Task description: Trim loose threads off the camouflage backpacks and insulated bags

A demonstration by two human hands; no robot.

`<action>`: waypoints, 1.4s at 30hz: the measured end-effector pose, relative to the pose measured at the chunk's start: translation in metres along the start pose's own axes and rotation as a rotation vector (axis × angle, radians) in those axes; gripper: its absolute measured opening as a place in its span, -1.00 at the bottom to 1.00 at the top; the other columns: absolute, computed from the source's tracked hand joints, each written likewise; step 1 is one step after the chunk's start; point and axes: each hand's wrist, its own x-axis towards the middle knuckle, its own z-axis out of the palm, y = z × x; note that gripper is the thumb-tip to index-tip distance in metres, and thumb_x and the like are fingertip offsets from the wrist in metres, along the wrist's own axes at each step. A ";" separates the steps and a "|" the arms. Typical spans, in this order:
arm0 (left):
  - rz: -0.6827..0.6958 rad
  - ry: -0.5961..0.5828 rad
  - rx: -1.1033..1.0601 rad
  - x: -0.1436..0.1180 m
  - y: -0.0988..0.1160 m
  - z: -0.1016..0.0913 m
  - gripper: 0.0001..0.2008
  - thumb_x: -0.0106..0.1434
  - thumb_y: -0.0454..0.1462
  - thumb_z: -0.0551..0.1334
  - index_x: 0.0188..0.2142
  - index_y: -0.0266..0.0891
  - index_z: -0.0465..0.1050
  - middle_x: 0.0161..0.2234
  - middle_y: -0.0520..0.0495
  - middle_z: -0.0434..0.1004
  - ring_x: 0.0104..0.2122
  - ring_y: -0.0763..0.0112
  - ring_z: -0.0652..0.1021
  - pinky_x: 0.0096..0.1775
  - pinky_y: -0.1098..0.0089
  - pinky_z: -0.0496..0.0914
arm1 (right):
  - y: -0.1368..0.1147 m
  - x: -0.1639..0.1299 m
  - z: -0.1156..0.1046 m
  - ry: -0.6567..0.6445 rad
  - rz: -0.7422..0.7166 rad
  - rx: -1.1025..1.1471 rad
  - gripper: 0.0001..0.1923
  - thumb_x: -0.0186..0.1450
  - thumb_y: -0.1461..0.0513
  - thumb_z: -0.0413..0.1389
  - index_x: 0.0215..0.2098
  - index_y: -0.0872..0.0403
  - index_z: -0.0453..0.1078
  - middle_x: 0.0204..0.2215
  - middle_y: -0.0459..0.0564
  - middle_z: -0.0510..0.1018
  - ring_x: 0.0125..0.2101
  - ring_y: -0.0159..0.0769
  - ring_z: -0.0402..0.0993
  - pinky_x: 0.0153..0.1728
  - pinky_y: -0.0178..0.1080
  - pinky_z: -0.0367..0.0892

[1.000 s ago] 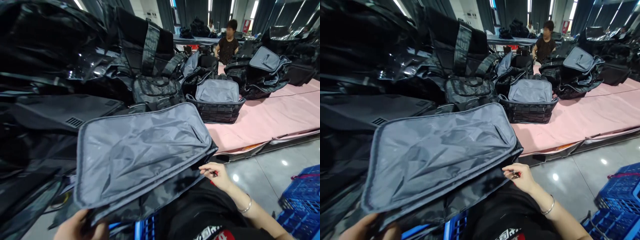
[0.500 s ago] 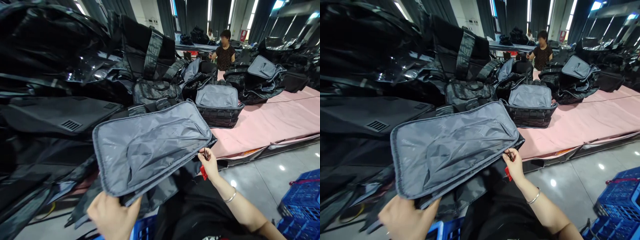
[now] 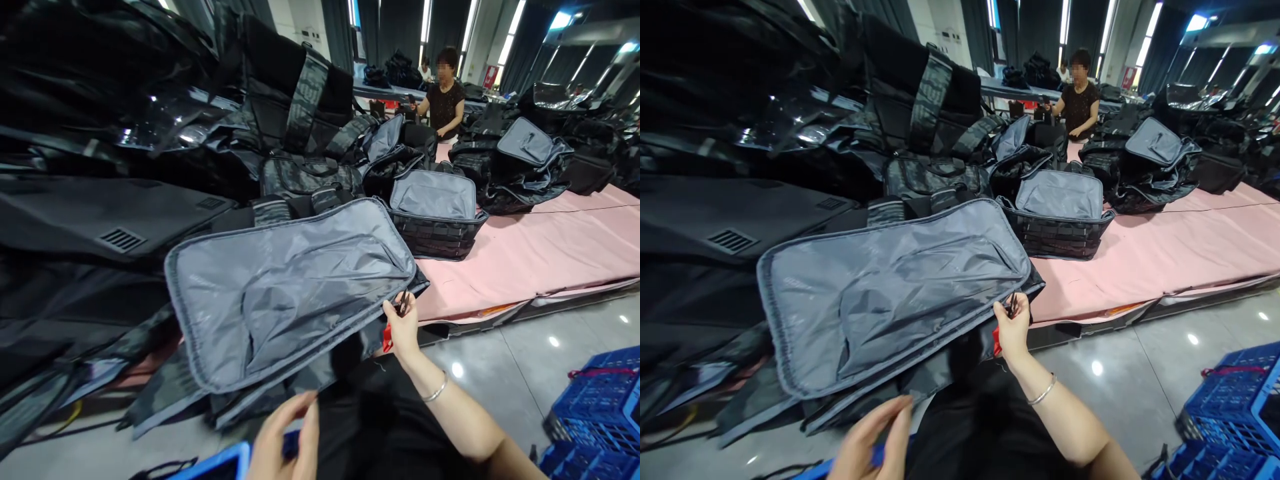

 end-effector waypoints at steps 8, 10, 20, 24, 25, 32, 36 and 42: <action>-0.744 -0.155 -0.653 0.015 0.039 0.080 -0.56 -0.28 -0.05 0.48 -0.56 -0.37 0.45 -0.56 -0.08 0.51 -0.47 0.38 0.52 -0.41 0.43 0.45 | -0.009 -0.035 -0.023 -0.103 0.052 -0.072 -0.75 0.13 0.19 0.15 -0.41 0.03 0.11 -0.52 -0.22 0.18 -0.51 -0.47 0.17 -0.44 -0.40 0.21; -0.744 -0.104 -0.648 0.016 0.039 0.086 -0.57 -0.27 -0.07 0.48 -0.59 -0.39 0.44 -0.60 -0.07 0.50 -0.51 0.41 0.52 -0.44 0.46 0.45 | -0.010 -0.039 -0.035 -0.185 0.072 -0.142 -0.78 0.13 0.20 0.15 -0.40 0.04 0.15 -0.50 -0.20 0.24 -0.49 -0.46 0.23 -0.41 -0.38 0.24; -0.604 -0.135 -0.567 0.009 0.027 0.088 -0.69 -0.23 -0.21 0.48 -0.49 -0.33 0.51 -0.49 -0.04 0.58 -0.44 0.36 0.57 -0.27 0.36 0.48 | -0.028 -0.061 -0.077 -0.449 -0.132 -0.608 -0.78 0.27 0.21 0.02 -0.12 0.06 0.32 -0.30 -0.04 0.51 -0.30 -0.31 0.45 -0.24 -0.30 0.32; -0.580 -0.135 -0.539 0.009 0.027 0.089 -0.73 -0.21 -0.23 0.45 -0.50 -0.32 0.51 -0.48 -0.05 0.59 -0.44 0.37 0.56 -0.28 0.37 0.47 | -0.030 -0.060 -0.074 -0.448 -0.246 -0.693 -0.76 0.27 0.18 0.03 -0.11 0.07 0.34 -0.32 -0.01 0.53 -0.34 -0.30 0.46 -0.28 -0.30 0.34; -0.577 -0.137 -0.534 0.009 0.027 0.089 -0.73 -0.20 -0.23 0.45 -0.50 -0.32 0.51 -0.48 -0.05 0.59 -0.44 0.37 0.56 -0.28 0.37 0.47 | -0.030 -0.059 -0.073 -0.449 -0.260 -0.710 -0.76 0.28 0.18 0.02 -0.11 0.08 0.34 -0.33 -0.01 0.54 -0.35 -0.29 0.46 -0.29 -0.29 0.34; -0.569 -0.144 -0.519 0.009 0.029 0.089 -0.74 -0.20 -0.25 0.44 -0.48 -0.31 0.52 -0.44 -0.05 0.59 -0.41 0.39 0.56 -0.25 0.39 0.45 | -0.031 -0.057 -0.066 -0.487 -0.314 -0.783 -0.77 0.28 0.18 0.00 -0.13 0.06 0.35 -0.36 -0.01 0.56 -0.38 -0.28 0.47 -0.33 -0.30 0.35; -0.579 -0.146 -0.514 0.009 0.032 0.088 -0.74 -0.21 -0.25 0.44 -0.50 -0.31 0.52 -0.48 -0.04 0.58 -0.44 0.41 0.55 -0.29 0.42 0.45 | -0.027 -0.051 -0.069 -0.485 -0.332 -0.762 -0.77 0.28 0.17 0.00 -0.14 0.06 0.35 -0.34 0.00 0.55 -0.36 -0.28 0.48 -0.31 -0.30 0.34; -0.599 -0.154 -0.535 0.011 0.040 0.087 -0.72 -0.25 -0.26 0.47 -0.49 -0.31 0.52 -0.48 -0.01 0.57 -0.46 0.43 0.54 -0.32 0.43 0.45 | -0.017 -0.042 -0.078 -0.366 -0.271 -0.675 -0.81 0.27 0.17 0.01 -0.21 0.08 0.35 -0.44 -0.07 0.50 -0.46 -0.36 0.42 -0.38 -0.34 0.32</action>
